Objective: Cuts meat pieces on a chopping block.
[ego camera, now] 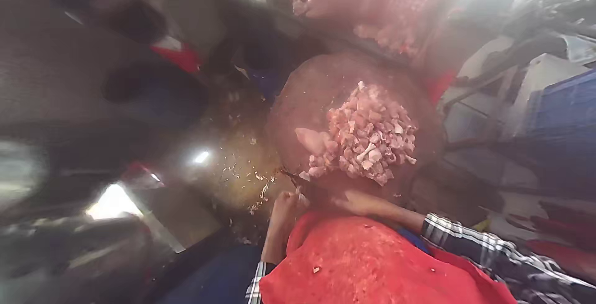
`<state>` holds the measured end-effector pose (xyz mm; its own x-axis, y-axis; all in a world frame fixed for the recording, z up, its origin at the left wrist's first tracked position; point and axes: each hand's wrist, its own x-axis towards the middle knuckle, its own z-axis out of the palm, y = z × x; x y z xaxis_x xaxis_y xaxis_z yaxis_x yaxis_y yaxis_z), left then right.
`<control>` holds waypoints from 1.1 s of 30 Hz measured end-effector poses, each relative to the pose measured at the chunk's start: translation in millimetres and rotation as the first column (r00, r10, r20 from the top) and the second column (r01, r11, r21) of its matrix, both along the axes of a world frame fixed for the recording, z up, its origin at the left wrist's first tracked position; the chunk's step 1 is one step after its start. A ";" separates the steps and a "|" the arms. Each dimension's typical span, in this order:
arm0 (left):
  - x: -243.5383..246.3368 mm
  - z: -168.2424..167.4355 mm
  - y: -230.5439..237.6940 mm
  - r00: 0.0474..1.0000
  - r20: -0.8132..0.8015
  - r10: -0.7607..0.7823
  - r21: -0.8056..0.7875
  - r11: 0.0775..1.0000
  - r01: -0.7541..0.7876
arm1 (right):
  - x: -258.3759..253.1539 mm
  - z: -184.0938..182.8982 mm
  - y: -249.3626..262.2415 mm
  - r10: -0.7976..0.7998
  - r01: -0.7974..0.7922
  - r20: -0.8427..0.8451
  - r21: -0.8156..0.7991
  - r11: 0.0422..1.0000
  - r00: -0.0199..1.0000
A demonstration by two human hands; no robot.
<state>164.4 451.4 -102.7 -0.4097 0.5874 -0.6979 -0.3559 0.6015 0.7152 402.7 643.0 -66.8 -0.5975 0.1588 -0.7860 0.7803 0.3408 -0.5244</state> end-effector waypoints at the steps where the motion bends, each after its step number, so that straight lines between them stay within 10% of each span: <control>1: -13.9 14.7 -4.2 0.992 -0.045 -0.119 -0.037 0.992 0.118 | 1.6 -0.4 -0.4 -0.003 0.003 0.001 -0.003 1.000 1.000; 6: -37.7 91.9 24.6 0.996 -0.013 -0.084 0.421 0.903 0.082 | 3.4 0.4 0.9 0.000 -0.001 -0.091 -0.003 1.000 0.996; 11: 3.9 82.4 43.6 0.770 -0.235 -0.593 -0.082 0.801 0.592 | 6.6 3.0 -5.7 -0.110 0.091 -0.183 -0.112 0.990 0.977; 21: 94.9 32.9 166.9 0.564 -0.417 -0.713 0.201 0.533 0.822 | 103.8 6.9 22.2 -0.672 0.657 -0.136 -0.147 0.740 0.727; 26: -8.9 62.4 232.4 0.647 -0.665 -0.374 0.054 0.839 0.541 | 128.3 26.8 27.9 -0.415 0.422 -0.157 0.011 0.907 0.896; 33: -47.1 29.5 258.6 -0.007 -0.583 -0.812 -0.568 0.402 0.718 | 133.7 24.2 31.2 0.079 -0.061 -0.062 0.248 0.967 0.995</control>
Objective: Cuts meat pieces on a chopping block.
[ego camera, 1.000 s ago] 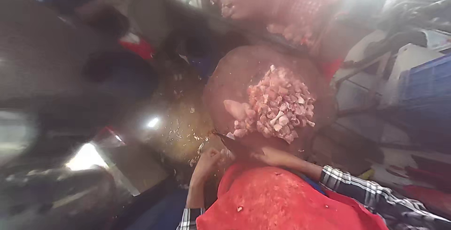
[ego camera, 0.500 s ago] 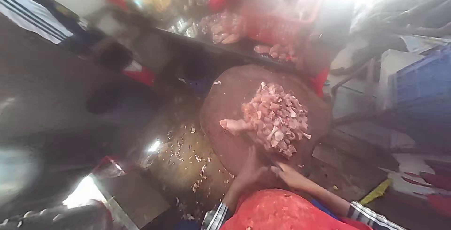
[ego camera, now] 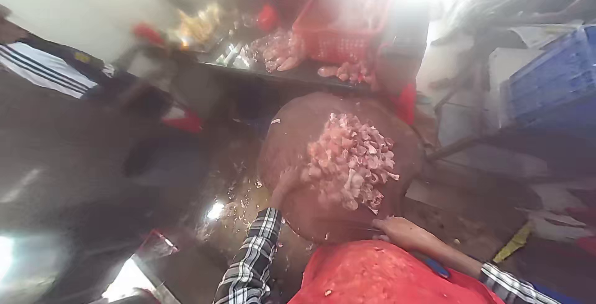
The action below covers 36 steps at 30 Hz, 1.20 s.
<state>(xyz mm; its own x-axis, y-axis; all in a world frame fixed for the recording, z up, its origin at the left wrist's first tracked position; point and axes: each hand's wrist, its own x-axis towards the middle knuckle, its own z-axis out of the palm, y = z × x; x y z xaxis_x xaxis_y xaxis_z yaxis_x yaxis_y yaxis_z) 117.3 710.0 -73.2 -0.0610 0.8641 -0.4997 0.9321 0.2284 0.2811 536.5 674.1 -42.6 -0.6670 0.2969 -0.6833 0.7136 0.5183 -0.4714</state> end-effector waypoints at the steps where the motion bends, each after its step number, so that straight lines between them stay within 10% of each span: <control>1: 2.1 3.0 -6.6 0.998 -0.065 -0.017 -0.029 0.999 0.015 | -5.3 0.7 2.1 0.022 -0.021 -0.017 0.036 0.999 1.000; 7: 3.6 23.9 -47.7 0.947 0.131 0.294 0.080 0.949 -0.306 | -32.0 -10.8 13.9 0.041 -0.048 -0.144 -0.049 0.998 0.989; 9: 0.3 44.5 -71.1 0.689 0.573 0.444 0.092 0.800 -0.592 | -30.6 -22.4 10.6 -0.020 -0.005 -0.200 -0.125 0.992 0.980; 11: 3.9 74.9 -95.5 0.226 0.919 0.324 -0.052 0.666 -0.744 | -31.4 -26.4 11.0 -0.160 0.112 -0.181 -0.249 0.962 0.971; 14: 15.6 89.3 -134.1 -0.111 0.981 0.159 -0.179 0.521 -0.835 | -41.5 -30.5 7.6 -0.430 0.366 -0.070 -0.413 0.834 0.900; 20: 70.2 -16.6 -204.1 -0.136 0.789 0.599 -0.293 0.172 -0.940 | -104.5 40.5 11.9 -0.453 0.422 -0.286 -0.167 0.891 0.844; 26: 81.2 -33.2 -230.0 -0.328 0.751 0.572 -0.411 0.017 -0.911 | -167.9 85.3 -3.7 -0.342 0.190 -0.746 -0.285 0.939 0.572; 33: 64.1 -29.9 -233.0 -0.315 0.768 0.558 -0.427 0.080 -0.901 | -133.8 -27.7 -13.4 -0.257 0.228 -0.092 -0.251 0.941 0.962; 36: 29.8 5.4 -227.6 0.111 0.735 0.669 -0.250 0.420 -0.872 | -101.7 -24.2 -3.2 -0.257 0.232 -0.087 -0.228 0.945 0.962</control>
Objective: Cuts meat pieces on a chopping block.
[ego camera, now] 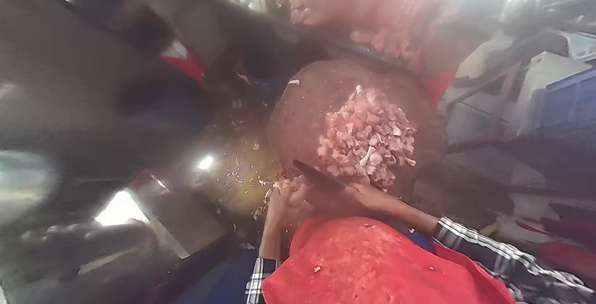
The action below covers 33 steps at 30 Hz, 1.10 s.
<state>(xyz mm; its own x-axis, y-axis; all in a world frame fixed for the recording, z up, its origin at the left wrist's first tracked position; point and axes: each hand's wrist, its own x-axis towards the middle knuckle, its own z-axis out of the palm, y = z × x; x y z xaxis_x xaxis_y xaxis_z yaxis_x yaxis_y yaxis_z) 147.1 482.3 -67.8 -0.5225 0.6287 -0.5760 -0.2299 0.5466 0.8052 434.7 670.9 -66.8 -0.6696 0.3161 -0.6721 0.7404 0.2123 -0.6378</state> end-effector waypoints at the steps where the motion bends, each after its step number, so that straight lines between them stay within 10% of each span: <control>1: -14.6 13.9 11.5 0.979 -0.066 -0.194 -0.040 0.981 0.191 | 10.1 -0.4 4.8 -0.029 0.029 -0.014 0.007 1.000 0.999; 4: -32.1 23.5 66.8 0.783 -0.262 -0.564 -0.231 0.824 0.517 | 32.4 -4.0 7.5 -0.228 0.225 -0.034 -0.073 0.972 0.973; 7: -19.2 -0.2 111.7 0.643 -0.415 -0.644 -0.524 0.747 0.410 | 38.6 -1.2 -1.8 -0.384 0.381 0.010 -0.153 0.912 0.923; 13: -0.4 -14.4 88.8 0.799 -0.351 -0.487 -0.550 0.798 0.245 | 34.1 -1.3 -22.9 -0.387 0.382 -0.032 -0.107 0.918 0.921; 20: 25.4 -59.9 83.1 0.989 -0.022 0.147 -0.046 0.988 -0.148 | -38.3 38.3 -26.0 -0.436 0.373 -0.131 -0.339 0.864 0.890; 26: 33.1 -51.3 83.3 0.968 -0.249 0.041 -0.133 0.988 -0.076 | -42.1 -2.4 -33.8 -0.258 0.246 -0.139 -0.097 0.964 0.956; 33: 19.5 -48.7 72.4 0.979 -0.129 0.159 -0.006 0.987 -0.161 | 61.7 15.0 -30.2 -0.222 0.245 0.120 -0.242 0.939 0.968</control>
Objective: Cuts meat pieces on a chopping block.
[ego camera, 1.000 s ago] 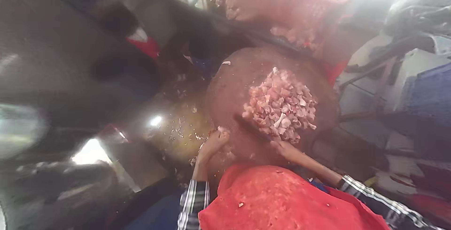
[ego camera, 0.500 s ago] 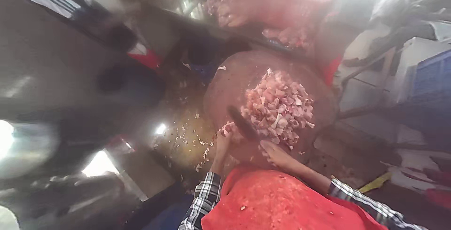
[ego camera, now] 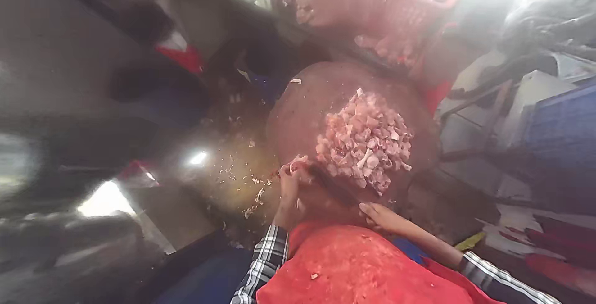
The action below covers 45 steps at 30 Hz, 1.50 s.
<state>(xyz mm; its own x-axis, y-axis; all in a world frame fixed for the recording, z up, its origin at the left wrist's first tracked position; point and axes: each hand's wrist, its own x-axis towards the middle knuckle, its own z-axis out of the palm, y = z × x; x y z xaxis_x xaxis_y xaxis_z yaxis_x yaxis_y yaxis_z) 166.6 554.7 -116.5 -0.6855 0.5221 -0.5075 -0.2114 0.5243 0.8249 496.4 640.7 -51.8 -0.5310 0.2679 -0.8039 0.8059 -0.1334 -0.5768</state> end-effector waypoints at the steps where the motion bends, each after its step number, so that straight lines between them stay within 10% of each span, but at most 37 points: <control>1: -8.4 4.1 -5.3 0.996 -0.084 -0.041 -0.044 0.998 0.038 | 0.0 7.7 3.3 -0.003 0.003 0.011 0.049 0.999 1.000; 6: -19.8 24.3 -18.6 0.822 -0.395 -0.410 -0.375 0.889 0.263 | -46.9 48.1 8.9 0.044 0.038 -0.141 0.530 0.847 0.989; 12: 4.3 21.7 -6.1 0.780 -0.328 -0.533 -0.495 0.801 0.338 | -111.6 121.8 18.5 -0.017 0.239 -0.467 0.420 0.875 0.884; 20: -9.1 30.8 -28.4 0.892 -0.166 -0.420 -0.377 0.863 0.336 | -45.5 -3.6 -11.3 0.087 -0.101 0.104 0.136 0.986 0.991; 28: 13.2 50.3 -84.0 0.873 0.053 -0.484 -0.270 0.835 0.480 | -104.3 101.8 6.2 0.102 0.052 -0.312 0.449 0.892 0.945; 34: 34.9 38.2 -93.0 0.906 0.083 -0.415 -0.155 0.893 0.423 | -96.3 -12.8 -16.6 0.092 -0.073 -0.056 0.273 0.959 0.994; 40: 34.9 24.8 -97.6 0.926 0.127 -0.355 -0.117 0.922 0.369 | -113.0 61.5 -15.4 0.110 -0.035 -0.219 0.320 0.947 0.969; 45: 31.2 29.9 -90.3 0.938 0.192 -0.288 -0.057 0.951 0.303 | -103.7 2.1 -26.3 0.134 -0.100 -0.146 0.220 0.970 0.980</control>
<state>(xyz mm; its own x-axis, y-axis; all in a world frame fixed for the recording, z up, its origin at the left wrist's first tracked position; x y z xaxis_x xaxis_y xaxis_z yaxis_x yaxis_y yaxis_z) 197.9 464.5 -86.6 -0.4005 0.6374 -0.6583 -0.1764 0.6513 0.7380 392.7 614.4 -49.8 -0.6847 0.3499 -0.6393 0.7048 0.0946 -0.7031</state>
